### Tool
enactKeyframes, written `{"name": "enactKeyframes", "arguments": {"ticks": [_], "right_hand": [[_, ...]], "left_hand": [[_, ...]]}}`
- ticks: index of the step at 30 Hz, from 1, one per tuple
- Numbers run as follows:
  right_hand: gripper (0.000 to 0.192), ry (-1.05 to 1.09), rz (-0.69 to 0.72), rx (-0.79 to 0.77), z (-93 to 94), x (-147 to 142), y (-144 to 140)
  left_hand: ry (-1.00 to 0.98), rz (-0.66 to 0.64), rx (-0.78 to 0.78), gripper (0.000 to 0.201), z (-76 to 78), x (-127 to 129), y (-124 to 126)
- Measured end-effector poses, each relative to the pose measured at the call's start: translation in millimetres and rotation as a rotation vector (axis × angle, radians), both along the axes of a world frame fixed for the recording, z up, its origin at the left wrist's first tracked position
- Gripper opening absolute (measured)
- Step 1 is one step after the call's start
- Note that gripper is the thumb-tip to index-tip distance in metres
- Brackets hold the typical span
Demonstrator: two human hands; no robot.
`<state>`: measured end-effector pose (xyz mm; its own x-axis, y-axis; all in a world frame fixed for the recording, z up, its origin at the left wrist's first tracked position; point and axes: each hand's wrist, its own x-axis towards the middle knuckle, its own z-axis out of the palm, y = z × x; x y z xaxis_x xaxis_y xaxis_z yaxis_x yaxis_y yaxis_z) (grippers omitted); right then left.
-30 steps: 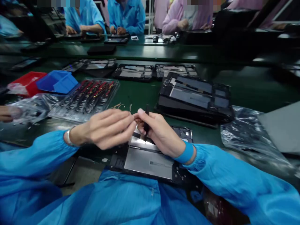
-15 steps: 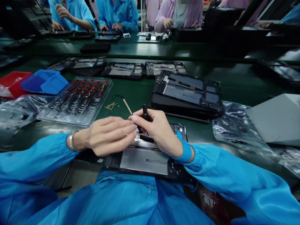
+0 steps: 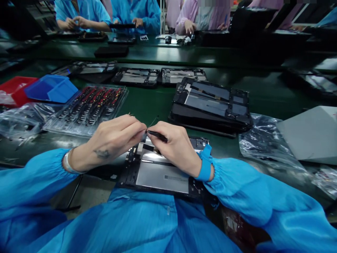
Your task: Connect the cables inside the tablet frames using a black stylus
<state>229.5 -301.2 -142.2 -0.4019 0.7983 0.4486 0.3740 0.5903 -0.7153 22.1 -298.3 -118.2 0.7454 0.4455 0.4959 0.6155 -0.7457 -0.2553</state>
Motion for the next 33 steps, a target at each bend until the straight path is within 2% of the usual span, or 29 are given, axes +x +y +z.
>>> {"name": "enactKeyframes", "arguments": {"ticks": [2, 5, 10, 12, 14, 16, 18, 20, 22, 23, 25, 27, 29, 33], "right_hand": [[0.012, -0.01, -0.012, -0.007, -0.2, 0, 2], [0.013, 0.013, -0.093, -0.071, -0.9, 1, 7], [0.016, 0.089, -0.115, -0.196, -3.2, 4, 17], [0.017, 0.105, -0.114, -0.224, -3.6, 4, 19], [0.019, 0.126, -0.121, -0.254, -3.1, 4, 18], [0.02, 0.179, -0.133, -0.303, -2.2, 2, 15], [0.022, 0.256, -0.147, -0.386, -1.9, -1, 10], [0.025, 0.326, -0.147, -0.472, -3.5, -4, 5], [0.027, 0.362, -0.13, -0.514, -6.2, -6, 3], [0.027, 0.369, -0.123, -0.509, -7.2, -6, 3], [0.026, 0.357, -0.139, -0.443, -6.6, -4, 4], [0.024, 0.316, -0.172, -0.314, -1.9, 1, 8], [0.024, 0.262, -0.176, -0.188, 4.5, 6, 11], [0.012, 0.178, -0.11, -0.074, 10.1, 9, 13]], "left_hand": [[-0.068, 0.008, -0.059, 0.018, -3.2, -8, 12], [-0.143, 0.135, -0.157, 0.016, -11.1, -32, 43], [0.039, 0.345, -0.384, 0.025, -29.5, -77, 90], [0.095, 0.375, -0.442, 0.031, -33.7, -87, 96], [0.118, 0.353, -0.456, 0.043, -34.0, -89, 95], [0.063, 0.306, -0.436, 0.048, -31.1, -81, 87], [-0.149, 0.208, -0.473, 0.038, -26.9, -63, 75], [-0.468, 0.072, -0.684, 0.03, -22.9, -38, 58], [-0.753, -0.059, -1.003, 0.035, -18.8, -13, 43], [-0.854, -0.101, -1.131, 0.037, -16.5, -2, 38], [-0.954, -0.137, -1.237, 0.036, -10.6, 12, 32], [-0.868, -0.136, -1.206, 0.033, -3.3, 17, 33], [-0.64, -0.115, -1.144, 0.032, 3.7, 16, 39], [-0.27, -0.071, -0.998, 0.028, 9.9, 11, 48]]}}
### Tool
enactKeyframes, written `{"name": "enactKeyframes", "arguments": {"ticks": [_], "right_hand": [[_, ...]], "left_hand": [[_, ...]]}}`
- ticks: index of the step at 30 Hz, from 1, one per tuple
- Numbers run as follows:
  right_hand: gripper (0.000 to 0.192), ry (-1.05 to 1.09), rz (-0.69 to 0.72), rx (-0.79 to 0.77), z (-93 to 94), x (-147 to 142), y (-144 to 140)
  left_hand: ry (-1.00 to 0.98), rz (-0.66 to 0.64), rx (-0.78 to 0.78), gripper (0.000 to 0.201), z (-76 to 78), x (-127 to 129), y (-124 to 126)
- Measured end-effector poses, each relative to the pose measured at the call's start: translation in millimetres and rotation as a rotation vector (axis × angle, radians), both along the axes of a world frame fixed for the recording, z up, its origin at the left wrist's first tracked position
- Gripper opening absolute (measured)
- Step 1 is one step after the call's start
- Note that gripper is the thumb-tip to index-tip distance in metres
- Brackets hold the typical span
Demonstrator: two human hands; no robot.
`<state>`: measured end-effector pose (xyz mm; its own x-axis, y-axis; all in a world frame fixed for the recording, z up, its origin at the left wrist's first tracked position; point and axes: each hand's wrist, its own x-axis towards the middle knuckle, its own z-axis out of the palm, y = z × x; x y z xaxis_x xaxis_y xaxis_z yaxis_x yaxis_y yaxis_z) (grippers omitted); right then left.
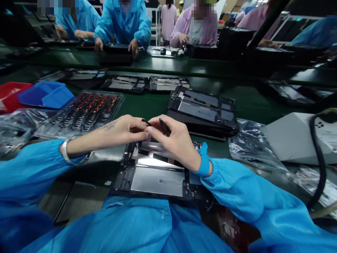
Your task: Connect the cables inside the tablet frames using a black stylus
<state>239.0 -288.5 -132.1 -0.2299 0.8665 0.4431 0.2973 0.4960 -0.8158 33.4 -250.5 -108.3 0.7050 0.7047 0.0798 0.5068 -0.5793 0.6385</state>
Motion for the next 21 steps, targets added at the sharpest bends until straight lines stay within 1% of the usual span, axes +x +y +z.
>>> {"name": "enactKeyframes", "arguments": {"ticks": [2, 4, 5, 6, 7, 8, 10, 11, 12, 14, 17, 21], "right_hand": [[0.008, -0.018, -0.012, 0.03, -1.0, 0, -1], [0.007, -0.004, -0.042, 0.027, -1.4, -1, -1], [0.008, 0.017, -0.051, 0.009, -0.9, -1, -1], [0.008, 0.049, -0.052, -0.017, 0.1, -2, -2], [0.008, 0.086, -0.043, -0.044, 1.4, -2, -2], [0.008, 0.122, -0.029, -0.066, 2.9, -2, -3], [0.009, 0.166, -0.003, -0.082, 5.8, -2, -5], [0.011, 0.169, 0.001, -0.073, 7.0, -2, -7], [0.012, 0.162, -0.003, -0.056, 7.9, -2, -9], [0.015, 0.134, -0.022, -0.007, 8.9, -3, -13], [0.014, 0.093, -0.046, 0.067, 9.0, -4, -16], [0.014, 0.044, -0.066, 0.14, 8.5, -3, -17]], "left_hand": [[0.069, -0.053, 0.086, 0.025, 0.1, -1, 1], [0.055, -0.089, 0.178, 0.019, 0.2, -2, 0], [0.01, -0.081, 0.251, 0.026, 0.5, -2, -2], [-0.045, -0.058, 0.352, 0.036, 0.9, -2, -5], [-0.092, -0.029, 0.485, 0.04, 1.4, -2, -8], [-0.122, -0.003, 0.64, 0.036, 2.0, -1, -11], [-0.1, 0.022, 0.944, 0.017, 3.3, 2, -18], [-0.063, 0.025, 1.057, 0.009, 3.9, 4, -21], [-0.03, 0.027, 1.139, 0.005, 4.6, 5, -23], [0.011, 0.046, 1.217, 0.003, 5.9, 7, -26], [0.04, 0.07, 1.249, 0.006, 7.0, 8, -29], [0.071, 0.065, 1.281, 0.007, 6.4, 11, -31]]}}
